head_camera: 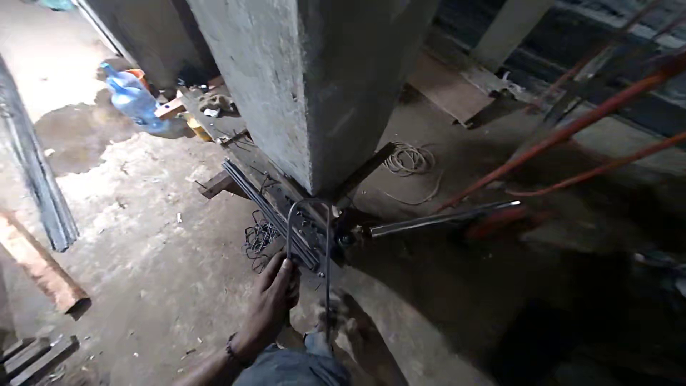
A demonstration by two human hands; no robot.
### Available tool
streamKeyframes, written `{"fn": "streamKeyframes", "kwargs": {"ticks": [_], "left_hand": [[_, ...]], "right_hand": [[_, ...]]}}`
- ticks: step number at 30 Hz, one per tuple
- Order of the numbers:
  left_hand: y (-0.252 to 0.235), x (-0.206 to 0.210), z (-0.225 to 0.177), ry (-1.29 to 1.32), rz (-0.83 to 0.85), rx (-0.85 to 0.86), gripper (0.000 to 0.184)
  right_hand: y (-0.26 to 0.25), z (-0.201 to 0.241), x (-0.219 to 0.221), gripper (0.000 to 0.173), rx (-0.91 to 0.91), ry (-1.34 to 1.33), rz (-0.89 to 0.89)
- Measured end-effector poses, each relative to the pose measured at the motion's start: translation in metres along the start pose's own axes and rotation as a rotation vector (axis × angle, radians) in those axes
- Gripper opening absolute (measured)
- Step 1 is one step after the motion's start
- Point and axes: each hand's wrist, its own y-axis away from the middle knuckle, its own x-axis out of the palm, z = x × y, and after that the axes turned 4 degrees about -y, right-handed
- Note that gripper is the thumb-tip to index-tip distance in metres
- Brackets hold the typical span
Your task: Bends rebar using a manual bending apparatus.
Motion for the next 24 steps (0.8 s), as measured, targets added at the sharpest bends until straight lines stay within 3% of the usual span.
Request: {"fn": "streamKeyframes", "kwargs": {"ticks": [1, 2, 4, 8, 14, 16, 17, 20, 22, 24], "left_hand": [[-0.003, 0.003, 0.01, 0.108, -0.055, -0.005, 0.027], [-0.009, 0.005, 0.02, 0.183, -0.121, -0.017, 0.028], [-0.027, 0.005, 0.039, 0.261, -0.235, -0.06, 0.029], [-0.076, -0.001, 0.07, 0.298, -0.344, -0.125, 0.024], [-0.101, 0.004, 0.094, 0.274, -0.365, -0.262, 0.021], [-0.093, 0.004, 0.101, 0.018, -0.356, -0.244, 0.028], [-0.088, 0.0, 0.106, -0.259, -0.363, -0.192, 0.031], [-0.08, -0.035, 0.118, -1.14, -0.276, 0.266, 0.045], [-0.092, -0.064, 0.115, -1.47, 0.067, 0.569, 0.039], [-0.108, -0.08, 0.107, -1.609, 0.425, 0.738, 0.036]], "right_hand": [[-0.003, 0.005, 0.011, 0.068, 0.062, -0.085, 0.02], [-0.01, 0.011, 0.017, 0.05, 0.118, -0.032, -0.044], [-0.036, 0.014, 0.02, 0.034, 0.186, 0.339, -0.221], [-0.09, 0.011, 0.011, 0.038, 0.239, 0.931, -0.297], [-0.112, 0.011, -0.008, 0.036, 0.395, 1.198, -0.245], [-0.111, 0.005, -0.018, 0.034, 0.388, 1.194, -0.211], [-0.111, 0.002, -0.022, 0.033, 0.373, 1.191, -0.195], [-0.111, -0.003, -0.029, 0.035, 0.364, 1.189, -0.14], [-0.113, -0.003, -0.033, 0.035, 0.36, 1.173, -0.11], [-0.115, -0.004, -0.039, 0.035, 0.35, 1.125, -0.055]]}}
